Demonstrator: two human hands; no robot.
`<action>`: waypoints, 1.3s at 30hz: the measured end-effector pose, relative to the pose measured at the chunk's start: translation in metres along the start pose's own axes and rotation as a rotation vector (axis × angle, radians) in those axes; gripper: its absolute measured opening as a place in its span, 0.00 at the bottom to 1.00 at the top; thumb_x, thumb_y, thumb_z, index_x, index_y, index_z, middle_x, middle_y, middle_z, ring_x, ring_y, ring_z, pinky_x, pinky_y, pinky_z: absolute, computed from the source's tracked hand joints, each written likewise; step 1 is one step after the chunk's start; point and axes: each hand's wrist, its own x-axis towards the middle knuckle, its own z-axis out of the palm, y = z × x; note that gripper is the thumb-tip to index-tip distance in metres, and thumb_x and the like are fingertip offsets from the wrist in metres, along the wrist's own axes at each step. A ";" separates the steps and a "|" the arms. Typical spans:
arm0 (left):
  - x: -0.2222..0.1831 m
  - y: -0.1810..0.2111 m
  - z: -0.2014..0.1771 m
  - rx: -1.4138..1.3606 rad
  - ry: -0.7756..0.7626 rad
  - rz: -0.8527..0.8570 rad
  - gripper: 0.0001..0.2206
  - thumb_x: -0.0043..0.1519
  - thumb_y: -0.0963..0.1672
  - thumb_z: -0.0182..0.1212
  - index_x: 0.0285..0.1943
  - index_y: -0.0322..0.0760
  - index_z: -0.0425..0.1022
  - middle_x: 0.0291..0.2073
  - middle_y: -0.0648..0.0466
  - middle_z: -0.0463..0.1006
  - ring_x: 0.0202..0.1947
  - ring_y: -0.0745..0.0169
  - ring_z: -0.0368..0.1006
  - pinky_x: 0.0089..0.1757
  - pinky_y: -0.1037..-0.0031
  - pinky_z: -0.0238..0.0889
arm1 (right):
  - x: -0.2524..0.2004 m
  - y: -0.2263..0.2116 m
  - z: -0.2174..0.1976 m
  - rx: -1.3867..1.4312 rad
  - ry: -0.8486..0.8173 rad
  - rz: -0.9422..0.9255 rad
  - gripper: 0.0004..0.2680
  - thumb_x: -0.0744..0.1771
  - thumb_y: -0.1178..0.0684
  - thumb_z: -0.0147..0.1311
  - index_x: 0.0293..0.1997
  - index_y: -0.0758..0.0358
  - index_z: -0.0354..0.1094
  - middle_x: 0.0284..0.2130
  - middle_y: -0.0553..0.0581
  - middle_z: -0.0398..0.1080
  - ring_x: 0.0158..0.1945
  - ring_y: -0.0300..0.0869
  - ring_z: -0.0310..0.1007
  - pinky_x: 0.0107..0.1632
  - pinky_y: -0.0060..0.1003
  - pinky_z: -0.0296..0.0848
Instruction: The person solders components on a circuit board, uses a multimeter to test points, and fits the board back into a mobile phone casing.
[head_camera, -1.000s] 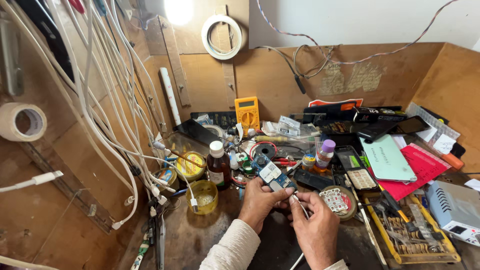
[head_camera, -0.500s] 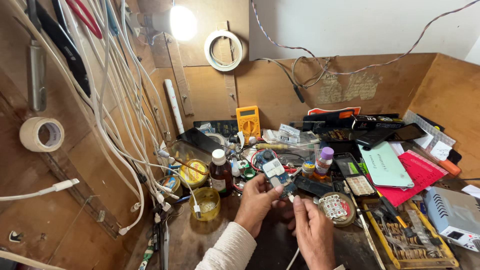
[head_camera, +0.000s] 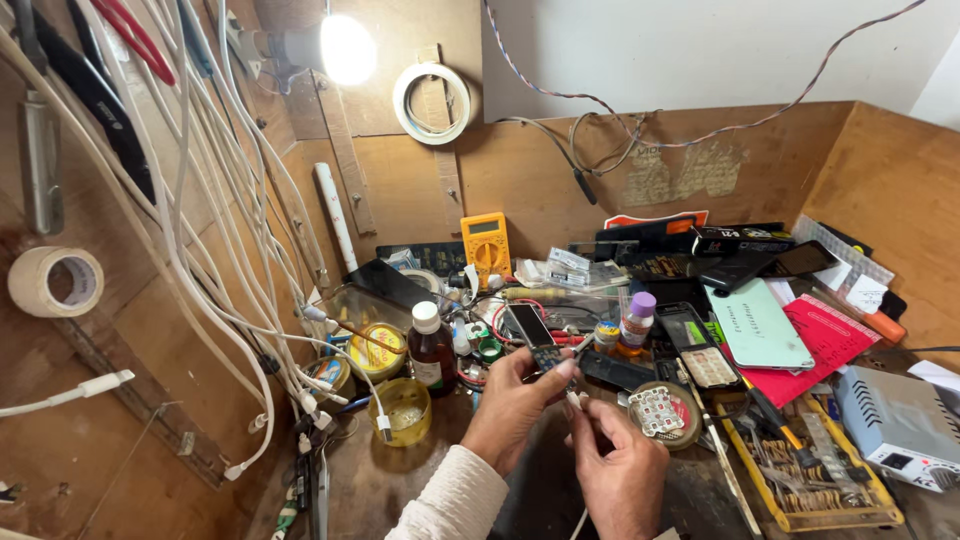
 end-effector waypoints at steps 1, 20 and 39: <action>0.000 0.001 0.000 -0.064 0.001 -0.033 0.14 0.63 0.41 0.64 0.55 0.25 0.77 0.43 0.49 0.82 0.41 0.66 0.79 0.42 0.73 0.74 | 0.001 0.000 0.000 0.051 -0.019 0.017 0.08 0.63 0.56 0.63 0.43 0.67 0.78 0.26 0.55 0.82 0.26 0.33 0.81 0.29 0.29 0.76; -0.007 -0.019 -0.011 -0.194 0.011 -0.078 0.11 0.67 0.39 0.56 0.57 0.31 0.76 0.50 0.50 0.83 0.40 0.63 0.78 0.34 0.76 0.69 | 0.006 0.018 -0.001 0.089 -0.219 0.063 0.07 0.64 0.57 0.62 0.43 0.70 0.78 0.24 0.53 0.80 0.26 0.31 0.76 0.31 0.27 0.73; -0.008 -0.006 -0.011 -0.388 -0.102 -0.088 0.19 0.73 0.47 0.41 0.61 0.25 0.68 0.58 0.41 0.78 0.53 0.52 0.78 0.50 0.61 0.76 | 0.007 0.002 -0.003 0.184 -0.220 0.100 0.06 0.63 0.59 0.65 0.38 0.71 0.78 0.22 0.52 0.77 0.25 0.31 0.73 0.30 0.25 0.70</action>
